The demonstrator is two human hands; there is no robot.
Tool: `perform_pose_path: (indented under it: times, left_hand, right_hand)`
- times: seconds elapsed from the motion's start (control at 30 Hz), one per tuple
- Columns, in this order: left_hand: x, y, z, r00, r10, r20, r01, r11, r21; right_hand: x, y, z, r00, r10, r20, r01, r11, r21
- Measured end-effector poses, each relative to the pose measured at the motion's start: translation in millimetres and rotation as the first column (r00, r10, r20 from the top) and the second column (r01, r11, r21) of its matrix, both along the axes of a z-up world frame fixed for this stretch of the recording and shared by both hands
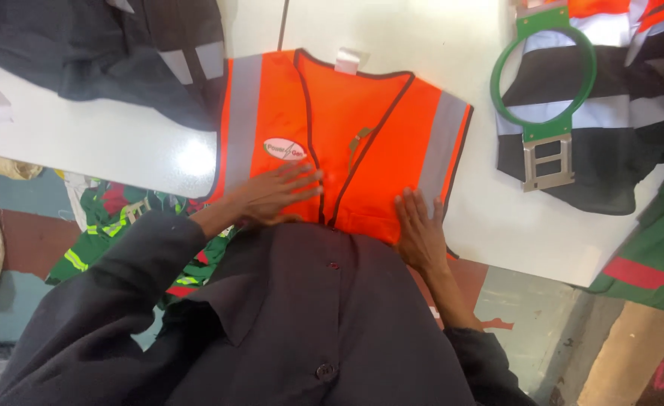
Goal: The person repeatedly places a green circular tape applicator on an orange safety vest laid on a white table, then smooths the vest with both hands. The person removes the applicator, smooths the vest again, and repeats the placement and smoothing cycle multiple times.
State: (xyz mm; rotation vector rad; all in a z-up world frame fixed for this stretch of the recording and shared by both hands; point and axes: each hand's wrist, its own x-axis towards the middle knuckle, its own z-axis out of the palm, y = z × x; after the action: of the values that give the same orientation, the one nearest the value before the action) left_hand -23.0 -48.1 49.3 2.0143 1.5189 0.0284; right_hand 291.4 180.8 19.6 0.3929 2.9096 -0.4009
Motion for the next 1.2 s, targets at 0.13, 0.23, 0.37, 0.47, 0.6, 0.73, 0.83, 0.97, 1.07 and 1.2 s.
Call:
perform_pose_path:
  times: [0.13,0.23,0.37,0.47,0.6,0.73,0.83,0.97,1.07,1.2]
  left_hand:
    - [-11,1,-11,0.961,0.275,-0.042,-0.268,0.956,0.115]
    - [-37,36,-11,0.883,0.467,-0.048,-0.445,0.865,0.234]
    - [-68,83,0,0.772,0.627,-0.102,-0.582,0.762,0.283]
    - [-78,94,-6,0.781,0.622,-0.058,-0.577,0.754,0.315]
    - [-93,107,-14,0.81,0.587,-0.004,-0.557,0.771,0.31]
    - [-100,110,-30,0.817,0.576,-0.006,-0.542,0.772,0.331]
    - [-108,115,-24,0.805,0.593,-0.022,-0.553,0.762,0.338]
    - [-100,112,-16,0.818,0.574,-0.048,-0.537,0.79,0.297]
    - [-116,129,-19,0.83,0.555,-0.049,-0.512,0.795,0.325]
    - [-119,126,-19,0.835,0.549,-0.025,-0.521,0.806,0.28]
  right_hand:
    - [7,1,-4,0.988,0.102,0.114,-0.132,0.943,0.305]
    - [-10,15,21,0.983,0.068,0.168,-0.113,0.955,0.275]
    - [-17,51,48,0.999,-0.018,-0.036,0.011,0.982,-0.188]
    - [-44,86,38,0.967,-0.116,-0.227,0.069,0.976,-0.206]
    - [-124,125,20,0.965,-0.181,-0.192,0.142,0.97,-0.199]
    - [-142,140,23,0.976,-0.115,-0.184,0.075,0.975,-0.211]
    - [-148,147,15,0.974,-0.051,-0.22,0.005,0.979,-0.206]
    - [-144,147,20,0.982,-0.031,-0.187,-0.002,0.984,-0.177]
    - [-155,166,19,0.976,-0.052,-0.213,0.019,0.988,-0.154]
    - [-146,159,9,0.988,0.007,-0.152,-0.024,0.993,-0.112]
